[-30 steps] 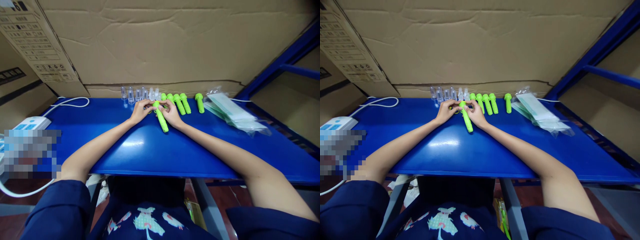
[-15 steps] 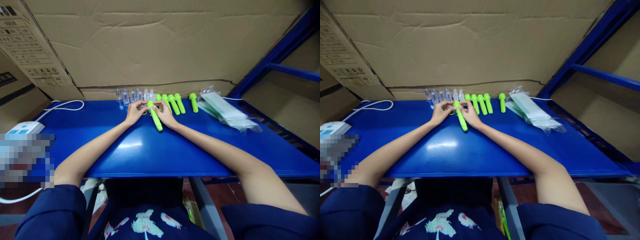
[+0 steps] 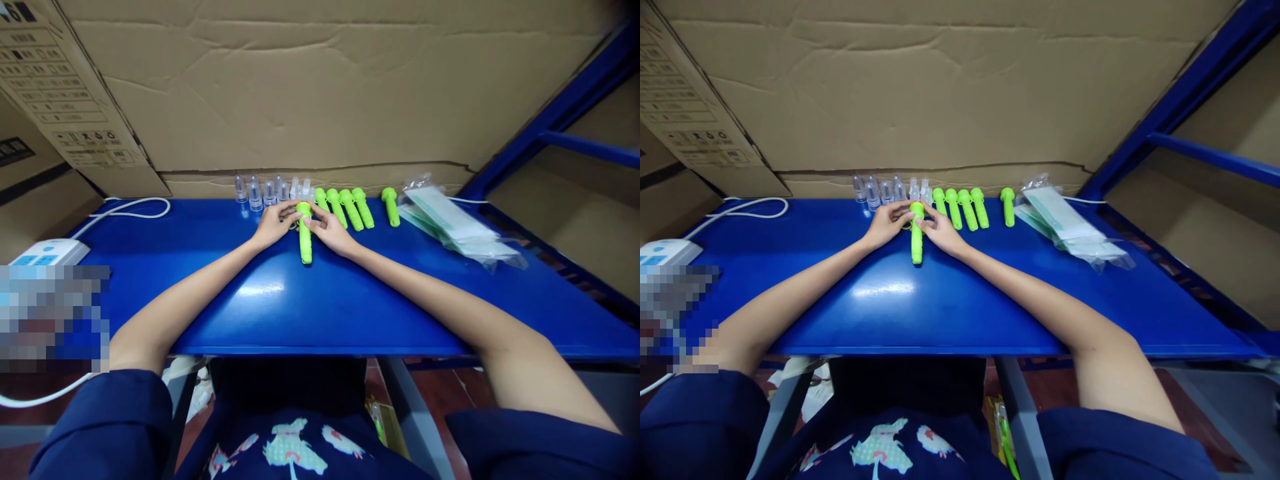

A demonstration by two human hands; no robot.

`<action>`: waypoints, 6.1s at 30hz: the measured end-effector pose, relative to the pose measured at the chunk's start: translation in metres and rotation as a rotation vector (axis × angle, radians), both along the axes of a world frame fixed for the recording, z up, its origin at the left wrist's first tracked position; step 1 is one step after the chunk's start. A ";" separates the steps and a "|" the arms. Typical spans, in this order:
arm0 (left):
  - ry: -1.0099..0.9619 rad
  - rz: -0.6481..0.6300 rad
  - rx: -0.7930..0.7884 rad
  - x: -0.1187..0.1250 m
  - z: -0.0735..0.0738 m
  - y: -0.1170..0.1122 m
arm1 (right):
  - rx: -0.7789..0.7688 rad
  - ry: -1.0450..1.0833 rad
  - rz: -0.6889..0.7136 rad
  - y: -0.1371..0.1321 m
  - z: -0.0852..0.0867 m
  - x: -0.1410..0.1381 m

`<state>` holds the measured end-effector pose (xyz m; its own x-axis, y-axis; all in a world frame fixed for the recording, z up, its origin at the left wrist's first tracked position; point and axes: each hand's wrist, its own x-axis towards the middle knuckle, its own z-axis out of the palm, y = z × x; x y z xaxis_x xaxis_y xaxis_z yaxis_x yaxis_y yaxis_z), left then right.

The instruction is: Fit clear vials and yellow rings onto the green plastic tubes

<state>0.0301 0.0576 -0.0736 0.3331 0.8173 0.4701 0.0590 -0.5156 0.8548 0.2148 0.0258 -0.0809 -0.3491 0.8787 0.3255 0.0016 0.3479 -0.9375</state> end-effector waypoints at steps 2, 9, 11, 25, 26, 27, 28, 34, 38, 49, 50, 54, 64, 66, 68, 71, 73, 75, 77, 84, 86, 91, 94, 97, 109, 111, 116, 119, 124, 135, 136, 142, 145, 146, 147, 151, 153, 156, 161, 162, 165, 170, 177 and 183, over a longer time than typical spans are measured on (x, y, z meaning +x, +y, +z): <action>0.000 0.011 -0.027 0.000 0.001 -0.002 | -0.011 -0.005 -0.014 0.001 -0.001 0.000; 0.065 0.117 -0.014 -0.002 0.007 -0.008 | -0.011 -0.016 -0.073 0.001 -0.001 0.000; 0.079 0.134 -0.005 -0.002 0.007 -0.009 | -0.007 -0.010 -0.085 0.001 -0.001 0.000; 0.091 0.205 0.050 -0.001 0.013 -0.017 | 0.019 0.006 -0.160 -0.003 0.000 0.000; 0.092 0.214 0.051 -0.001 0.014 -0.017 | 0.017 0.007 -0.156 -0.002 0.000 0.000; 0.091 0.220 0.052 -0.001 0.014 -0.018 | 0.013 0.010 -0.152 -0.002 0.000 0.000; 0.091 0.223 0.053 -0.001 0.014 -0.018 | 0.006 0.015 -0.148 -0.002 0.000 -0.001; 0.082 0.231 0.037 -0.001 0.012 -0.014 | -0.039 0.011 -0.144 -0.003 0.002 -0.001; 0.036 0.243 -0.009 0.000 0.010 -0.011 | -0.059 0.035 -0.103 -0.006 0.007 -0.001; -0.076 0.231 -0.004 0.001 0.012 -0.015 | -0.108 0.006 -0.024 -0.010 0.005 -0.002; -0.067 0.240 0.001 0.001 0.012 -0.014 | -0.105 0.007 -0.030 -0.009 0.004 -0.002; -0.061 0.251 0.003 0.001 0.012 -0.013 | -0.074 -0.015 -0.079 -0.009 0.004 -0.002; -0.050 0.239 0.020 0.000 0.012 -0.014 | -0.051 -0.020 -0.185 -0.012 0.006 -0.004; -0.041 0.239 0.022 0.000 0.012 -0.014 | -0.044 -0.012 -0.199 -0.011 0.005 -0.004; -0.039 0.235 0.022 0.000 0.012 -0.014 | -0.028 -0.012 -0.201 -0.010 0.004 -0.004; -0.059 0.218 0.007 0.000 0.012 -0.014 | -0.003 -0.016 -0.196 -0.009 0.002 -0.004; -0.082 0.204 -0.011 0.001 0.012 -0.014 | 0.005 -0.010 -0.191 -0.008 0.001 -0.003; -0.103 0.189 -0.027 0.001 0.012 -0.013 | 0.012 0.000 -0.189 -0.007 0.000 -0.003; -0.120 0.165 -0.046 0.001 0.011 -0.012 | 0.031 0.004 -0.192 -0.007 0.000 -0.002; -0.096 0.057 -0.063 -0.002 0.008 -0.007 | 0.145 -0.030 -0.225 -0.005 -0.002 0.000; -0.091 0.048 -0.040 -0.002 0.007 -0.006 | 0.168 -0.037 -0.235 -0.005 -0.001 0.000; -0.091 0.041 0.000 -0.001 0.007 -0.008 | 0.188 -0.024 -0.235 -0.006 0.000 0.000; -0.096 0.041 0.002 0.000 0.007 -0.008 | 0.175 -0.019 -0.215 -0.007 0.001 0.001; -0.088 0.036 -0.003 0.000 0.007 -0.008 | 0.154 -0.025 -0.181 -0.006 0.000 0.002; 0.151 0.082 0.242 -0.001 0.012 -0.012 | 0.124 -0.051 -0.113 -0.006 -0.001 0.003; 0.194 0.103 0.293 -0.002 0.013 -0.013 | 0.131 -0.058 -0.109 -0.006 -0.002 0.002; 0.204 0.076 0.320 -0.003 0.012 -0.011 | 0.131 -0.052 -0.107 -0.004 -0.004 0.002; 0.180 0.058 0.306 -0.002 0.012 -0.011 | 0.128 -0.047 -0.092 -0.004 -0.002 0.000; 0.097 0.093 0.212 0.000 0.010 -0.011 | 0.162 -0.064 -0.130 -0.009 0.002 -0.002; 0.051 0.112 0.192 0.001 0.011 -0.011 | 0.110 -0.064 -0.232 -0.008 0.000 -0.002; 0.053 0.118 0.198 0.000 0.011 -0.011 | 0.098 -0.059 -0.230 -0.008 0.000 -0.002; -0.006 0.121 0.175 0.001 0.010 -0.010 | 0.117 -0.056 -0.240 -0.007 0.000 -0.003; -0.036 0.118 0.136 0.002 0.009 -0.009 | 0.132 -0.026 -0.226 -0.008 0.001 -0.003; -0.031 0.110 0.133 0.002 0.009 -0.009 | 0.131 -0.025 -0.211 -0.009 0.002 -0.004; -0.025 0.103 0.136 0.002 0.008 -0.009 | 0.129 -0.027 -0.195 -0.010 0.003 -0.004; -0.012 0.115 0.145 0.002 0.007 -0.007 | 0.133 -0.043 -0.160 -0.012 0.007 -0.003; 0.001 0.122 0.138 0.002 0.007 -0.006 | 0.142 -0.048 -0.163 -0.012 0.006 -0.003; 0.013 0.107 0.123 0.001 0.007 -0.005 | 0.139 -0.049 -0.159 -0.009 0.003 -0.002; 0.020 0.067 0.064 0.001 0.008 -0.004 | 0.064 -0.039 -0.134 -0.005 -0.001 0.000; 0.023 0.060 0.059 0.001 0.009 -0.005 | 0.051 -0.041 -0.132 -0.005 -0.001 0.001; 0.035 0.042 0.050 0.001 0.010 -0.005 | 0.045 -0.057 -0.129 -0.004 0.000 0.002; 0.068 0.020 0.036 0.000 0.012 -0.006 | 0.071 -0.086 -0.115 -0.003 -0.001 0.003; 0.073 0.014 0.018 -0.001 0.009 -0.002 | 0.036 -0.046 -0.123 -0.002 -0.003 0.002; 0.109 0.006 0.023 -0.001 0.010 -0.002 | 0.033 -0.085 -0.135 -0.003 -0.001 0.003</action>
